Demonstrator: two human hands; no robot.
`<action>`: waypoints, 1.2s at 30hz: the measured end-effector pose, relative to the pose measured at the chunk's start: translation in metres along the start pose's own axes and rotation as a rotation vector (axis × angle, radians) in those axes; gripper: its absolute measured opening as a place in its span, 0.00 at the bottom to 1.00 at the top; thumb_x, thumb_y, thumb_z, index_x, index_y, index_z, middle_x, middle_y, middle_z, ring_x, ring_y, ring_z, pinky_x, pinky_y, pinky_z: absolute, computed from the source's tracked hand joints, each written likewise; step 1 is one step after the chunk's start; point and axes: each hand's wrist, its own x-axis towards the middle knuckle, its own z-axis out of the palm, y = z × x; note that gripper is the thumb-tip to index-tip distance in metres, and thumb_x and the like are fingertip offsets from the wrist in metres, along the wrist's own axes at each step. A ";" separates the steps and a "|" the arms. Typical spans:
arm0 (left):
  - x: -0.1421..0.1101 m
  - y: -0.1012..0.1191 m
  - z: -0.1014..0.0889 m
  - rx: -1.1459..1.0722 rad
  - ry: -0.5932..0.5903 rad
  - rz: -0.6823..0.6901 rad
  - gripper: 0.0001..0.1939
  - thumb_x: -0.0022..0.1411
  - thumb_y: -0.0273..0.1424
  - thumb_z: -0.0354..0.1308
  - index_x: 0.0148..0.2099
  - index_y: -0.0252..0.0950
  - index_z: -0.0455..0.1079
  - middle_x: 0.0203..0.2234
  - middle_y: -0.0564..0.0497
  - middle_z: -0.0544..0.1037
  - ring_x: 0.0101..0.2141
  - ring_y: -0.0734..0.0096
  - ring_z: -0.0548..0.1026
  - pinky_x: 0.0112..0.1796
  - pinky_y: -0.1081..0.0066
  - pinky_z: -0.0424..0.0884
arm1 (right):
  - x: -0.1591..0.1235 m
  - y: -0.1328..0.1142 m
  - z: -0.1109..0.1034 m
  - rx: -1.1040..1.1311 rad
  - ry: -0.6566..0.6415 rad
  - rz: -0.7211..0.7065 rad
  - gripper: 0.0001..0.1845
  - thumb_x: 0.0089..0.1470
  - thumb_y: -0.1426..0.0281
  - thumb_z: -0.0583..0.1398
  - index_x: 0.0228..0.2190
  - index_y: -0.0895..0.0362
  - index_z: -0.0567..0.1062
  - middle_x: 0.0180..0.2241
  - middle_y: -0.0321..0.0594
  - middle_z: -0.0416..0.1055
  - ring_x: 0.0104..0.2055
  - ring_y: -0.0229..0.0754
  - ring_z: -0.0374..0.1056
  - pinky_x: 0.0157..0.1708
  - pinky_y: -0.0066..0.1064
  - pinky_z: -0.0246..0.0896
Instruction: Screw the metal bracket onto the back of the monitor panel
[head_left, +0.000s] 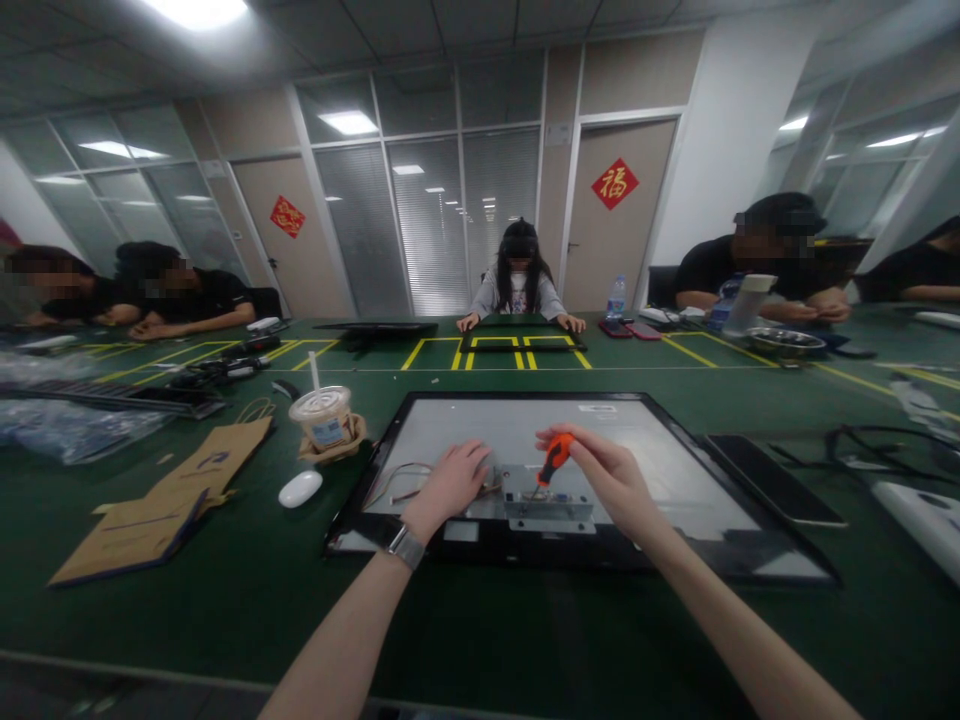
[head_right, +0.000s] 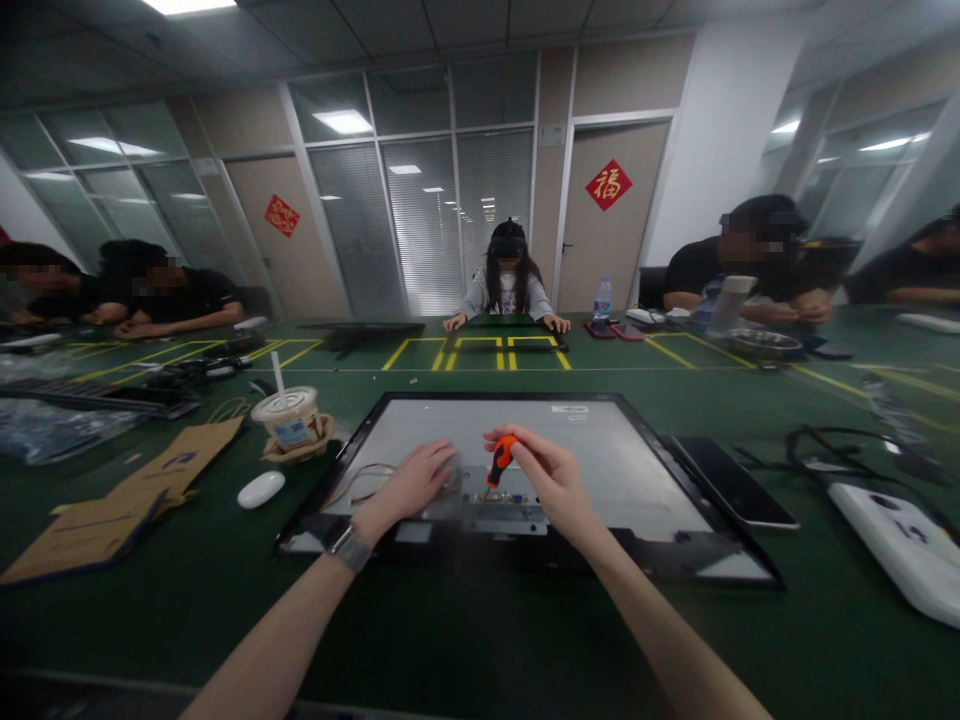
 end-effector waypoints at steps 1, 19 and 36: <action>0.000 0.001 0.000 0.002 -0.001 -0.001 0.21 0.71 0.31 0.45 0.63 0.35 0.64 0.63 0.42 0.65 0.63 0.59 0.63 0.63 0.56 0.55 | 0.000 0.001 0.000 0.019 -0.002 -0.002 0.16 0.60 0.59 0.60 0.45 0.52 0.80 0.40 0.43 0.81 0.46 0.50 0.77 0.49 0.45 0.72; 0.000 -0.001 0.002 -0.001 0.020 0.007 0.20 0.71 0.31 0.45 0.62 0.35 0.65 0.63 0.41 0.66 0.62 0.57 0.64 0.62 0.54 0.57 | -0.001 0.010 -0.002 -0.069 0.065 -0.048 0.13 0.59 0.59 0.60 0.39 0.51 0.82 0.40 0.42 0.77 0.45 0.47 0.73 0.45 0.39 0.69; 0.001 -0.002 0.005 0.022 0.025 0.020 0.20 0.71 0.31 0.46 0.62 0.35 0.65 0.62 0.41 0.67 0.62 0.59 0.64 0.62 0.57 0.57 | -0.001 0.014 -0.001 0.149 0.063 0.041 0.10 0.51 0.61 0.68 0.34 0.53 0.81 0.34 0.38 0.74 0.37 0.42 0.71 0.39 0.34 0.70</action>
